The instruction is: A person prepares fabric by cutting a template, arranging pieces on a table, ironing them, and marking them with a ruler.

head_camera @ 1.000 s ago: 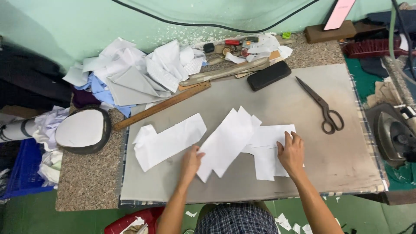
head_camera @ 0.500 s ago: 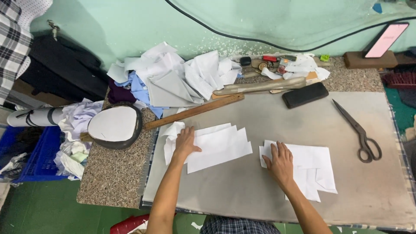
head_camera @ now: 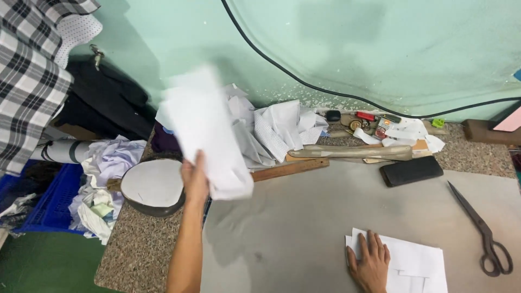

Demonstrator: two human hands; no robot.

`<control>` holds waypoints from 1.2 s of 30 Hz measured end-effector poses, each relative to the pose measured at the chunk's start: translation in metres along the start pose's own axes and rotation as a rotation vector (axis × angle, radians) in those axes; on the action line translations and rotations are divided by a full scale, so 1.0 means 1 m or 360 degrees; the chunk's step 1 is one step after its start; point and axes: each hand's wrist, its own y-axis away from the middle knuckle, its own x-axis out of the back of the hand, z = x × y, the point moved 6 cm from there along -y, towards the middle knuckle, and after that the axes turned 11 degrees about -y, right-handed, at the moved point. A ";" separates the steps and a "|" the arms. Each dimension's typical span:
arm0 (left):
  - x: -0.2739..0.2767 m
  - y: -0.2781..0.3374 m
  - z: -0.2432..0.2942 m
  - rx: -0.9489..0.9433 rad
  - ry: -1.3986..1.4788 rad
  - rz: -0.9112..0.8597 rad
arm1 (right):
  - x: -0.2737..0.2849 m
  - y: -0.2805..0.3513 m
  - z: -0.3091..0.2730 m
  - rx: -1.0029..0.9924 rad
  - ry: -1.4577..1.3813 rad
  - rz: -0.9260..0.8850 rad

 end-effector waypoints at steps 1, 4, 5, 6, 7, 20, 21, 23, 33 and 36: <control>0.011 -0.011 0.026 -0.0136 0.0290 0.0196 | 0.000 -0.001 -0.001 0.0028 0.0018 0.0026; 0.006 -0.064 0.048 -0.0095 0.0632 0.0499 | -0.003 0.000 0.003 0.0044 0.0024 -0.0005; -0.001 -0.083 0.043 0.0072 0.0682 0.0624 | -0.005 0.001 0.005 0.0048 -0.0001 -0.0059; -0.010 -0.109 0.029 0.0086 0.0668 0.0598 | -0.005 -0.003 0.005 0.0018 0.0010 -0.0063; -0.020 -0.133 0.017 0.0028 0.0687 0.0537 | -0.006 -0.005 0.005 0.0037 0.0024 -0.0109; -0.171 0.187 -0.118 -0.0814 -0.1093 -0.0542 | -0.006 0.001 0.011 0.0103 -0.0320 -0.0098; -0.180 0.206 -0.123 -0.0828 -0.1092 -0.0548 | -0.003 0.002 0.013 0.0097 -0.0318 -0.0084; -0.203 0.245 -0.145 -0.0693 -0.1239 -0.0873 | -0.002 0.001 0.020 -0.0018 -0.0599 -0.0167; -0.314 0.338 -0.105 -0.1057 -0.1511 -0.1443 | 0.158 -0.028 0.082 -0.0840 -0.2280 -0.0118; -0.344 0.344 -0.099 -0.1215 -0.1466 -0.1440 | 0.243 -0.051 0.103 -0.0780 -0.2677 0.0287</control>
